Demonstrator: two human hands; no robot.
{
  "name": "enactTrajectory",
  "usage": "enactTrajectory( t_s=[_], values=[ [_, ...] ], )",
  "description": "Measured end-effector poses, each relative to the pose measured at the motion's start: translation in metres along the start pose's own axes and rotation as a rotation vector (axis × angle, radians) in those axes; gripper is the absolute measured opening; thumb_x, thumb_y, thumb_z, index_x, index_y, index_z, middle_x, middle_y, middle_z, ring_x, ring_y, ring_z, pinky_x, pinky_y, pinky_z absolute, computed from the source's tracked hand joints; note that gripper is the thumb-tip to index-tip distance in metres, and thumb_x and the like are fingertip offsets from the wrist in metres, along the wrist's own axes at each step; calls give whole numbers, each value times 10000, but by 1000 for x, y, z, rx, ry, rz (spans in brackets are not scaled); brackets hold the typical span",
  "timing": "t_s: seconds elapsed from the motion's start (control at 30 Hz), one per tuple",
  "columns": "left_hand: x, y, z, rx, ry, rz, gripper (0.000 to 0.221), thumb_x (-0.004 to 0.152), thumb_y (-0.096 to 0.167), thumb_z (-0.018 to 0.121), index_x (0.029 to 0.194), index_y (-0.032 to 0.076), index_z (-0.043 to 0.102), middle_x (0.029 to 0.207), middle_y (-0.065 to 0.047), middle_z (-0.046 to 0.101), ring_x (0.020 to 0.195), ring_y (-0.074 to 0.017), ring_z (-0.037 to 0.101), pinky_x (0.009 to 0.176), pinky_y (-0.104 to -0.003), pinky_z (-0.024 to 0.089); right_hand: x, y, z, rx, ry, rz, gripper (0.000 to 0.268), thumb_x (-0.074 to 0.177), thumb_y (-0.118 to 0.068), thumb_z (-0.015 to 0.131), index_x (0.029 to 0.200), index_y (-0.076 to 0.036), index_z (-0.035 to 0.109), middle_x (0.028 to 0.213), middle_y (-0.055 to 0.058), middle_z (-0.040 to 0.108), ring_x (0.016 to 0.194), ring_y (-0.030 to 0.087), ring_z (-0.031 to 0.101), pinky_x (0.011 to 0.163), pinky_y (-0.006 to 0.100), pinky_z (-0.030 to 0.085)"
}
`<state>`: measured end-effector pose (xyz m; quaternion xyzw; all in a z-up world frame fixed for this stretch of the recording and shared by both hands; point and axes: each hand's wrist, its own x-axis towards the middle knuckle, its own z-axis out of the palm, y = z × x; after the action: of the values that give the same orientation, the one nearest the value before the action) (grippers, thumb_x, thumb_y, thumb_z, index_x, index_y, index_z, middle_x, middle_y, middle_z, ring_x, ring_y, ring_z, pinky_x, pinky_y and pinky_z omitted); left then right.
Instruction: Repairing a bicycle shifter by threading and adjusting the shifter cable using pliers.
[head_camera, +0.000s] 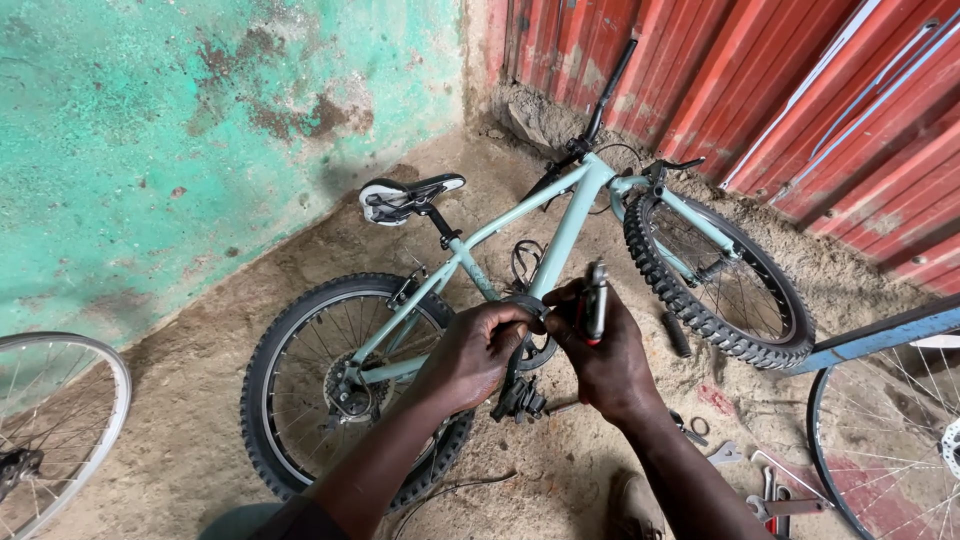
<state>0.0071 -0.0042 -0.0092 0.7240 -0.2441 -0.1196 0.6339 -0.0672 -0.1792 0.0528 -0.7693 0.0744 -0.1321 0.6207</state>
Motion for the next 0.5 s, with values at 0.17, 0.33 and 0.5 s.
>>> enactTrajectory(
  t_s=[0.17, 0.33, 0.5],
  values=[
    [-10, 26, -3, 46, -38, 1, 200, 1048, 60, 547, 1137, 39, 725, 954, -237, 703, 933, -388, 719, 770, -477, 590, -2, -11, 7, -177, -42, -82, 236, 865, -30, 758, 1070, -84, 654, 925, 116, 765, 868, 248, 712, 846, 379, 502],
    [-4, -1, 2, 21, -44, 6, 158, 1019, 27, 587, 1077, 24, 734, 910, -224, 713, 897, -359, 729, 747, -457, 600, -2, -4, 8, -179, -30, -104, 154, 892, -39, 712, 1023, -91, 651, 798, 130, 720, 765, 241, 639, 750, 380, 511],
    [-9, 22, 4, -43, 44, 5, 76, 970, 39, 688, 1020, 34, 745, 878, -182, 736, 898, -245, 707, 778, -420, 591, -5, -10, 9, -179, 55, -67, 163, 882, -72, 705, 1032, -96, 647, 747, 138, 674, 727, 225, 574, 708, 388, 518]
  ],
)
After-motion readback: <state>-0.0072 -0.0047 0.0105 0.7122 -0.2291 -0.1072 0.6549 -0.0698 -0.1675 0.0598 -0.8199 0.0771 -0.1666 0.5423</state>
